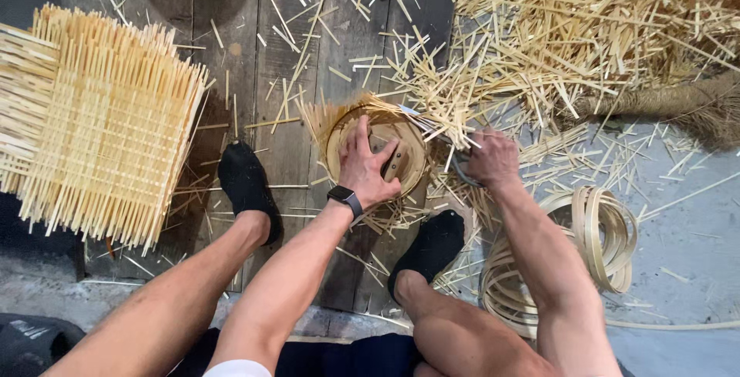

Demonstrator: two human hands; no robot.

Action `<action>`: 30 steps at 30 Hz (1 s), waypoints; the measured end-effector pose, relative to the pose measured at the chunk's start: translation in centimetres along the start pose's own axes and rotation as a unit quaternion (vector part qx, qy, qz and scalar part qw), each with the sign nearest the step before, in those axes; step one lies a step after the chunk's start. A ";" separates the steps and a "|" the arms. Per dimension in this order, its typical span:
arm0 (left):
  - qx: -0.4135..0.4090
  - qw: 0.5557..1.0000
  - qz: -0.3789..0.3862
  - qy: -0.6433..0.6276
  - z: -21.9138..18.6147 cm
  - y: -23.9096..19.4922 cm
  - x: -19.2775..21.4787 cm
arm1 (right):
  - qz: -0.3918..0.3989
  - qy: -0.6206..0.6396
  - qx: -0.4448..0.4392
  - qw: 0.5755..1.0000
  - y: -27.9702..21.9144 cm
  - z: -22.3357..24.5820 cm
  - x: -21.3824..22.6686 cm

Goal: The person sits on the floor and repeatedly places a circular bamboo frame onto a woven bamboo mat, then uses shears to trim the excess bamboo strips around the frame. The trimmed pieces fall onto the floor, and the process is repeated multiple times.

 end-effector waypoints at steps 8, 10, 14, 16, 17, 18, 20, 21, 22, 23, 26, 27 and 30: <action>-0.066 0.997 0.038 -0.009 -0.6 0.4 0.3 | -0.074 0.033 0.046 0.996 0.6 2.4 0.9; -0.104 0.992 0.071 0.013 -0.5 0.4 0.3 | 0.014 0.010 0.021 1.000 0.5 0.2 -0.1; -0.122 0.987 0.098 0.022 -0.3 0.7 0.0 | 0.048 -0.022 0.004 0.999 0.3 -0.8 -0.9; -0.135 0.985 0.109 0.016 -0.2 0.8 0.0 | -0.092 -0.037 0.056 0.994 0.6 1.4 0.9; -0.141 0.982 0.122 0.021 -0.1 0.8 0.0 | -0.162 -0.044 0.082 0.982 0.6 2.6 2.0; -0.147 0.980 0.135 0.026 -0.1 0.6 -0.2 | -0.116 -0.034 0.067 0.990 1.0 2.9 1.8; -0.111 0.985 0.131 0.008 0.3 0.5 -0.3 | -0.021 -0.014 0.035 0.999 1.6 2.8 1.4; -0.070 0.991 0.115 -0.015 0.4 0.1 -0.6 | 0.031 -0.008 0.018 0.999 1.4 2.3 1.2; -0.027 0.994 0.099 -0.039 0.5 -0.4 -0.9 | 0.083 -0.001 0.002 0.997 1.0 1.4 1.0; 0.040 0.998 0.034 -0.029 0.8 -0.5 -0.7 | 0.136 0.006 -0.013 0.991 0.4 0.5 0.5; 0.166 0.981 -0.095 -0.011 0.9 -1.1 -0.8 | 0.049 0.014 0.000 0.999 0.0 -0.3 1.5; 0.162 0.982 -0.093 -0.013 0.5 -1.0 -1.3 | -0.057 -0.015 0.036 0.998 0.0 0.2 2.5; 0.105 0.991 -0.081 -0.022 -0.4 -0.5 -1.6 | -0.236 -0.054 0.083 0.967 -0.3 1.8 2.5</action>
Point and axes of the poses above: each hand's wrist, its own y-axis towards the middle knuckle, its own x-axis out of the back of the hand, z = x × y, the point moved 7 cm from there along y, towards the middle knuckle, and after that the axes turned 7 degrees about -x, right-handed, at the moved point
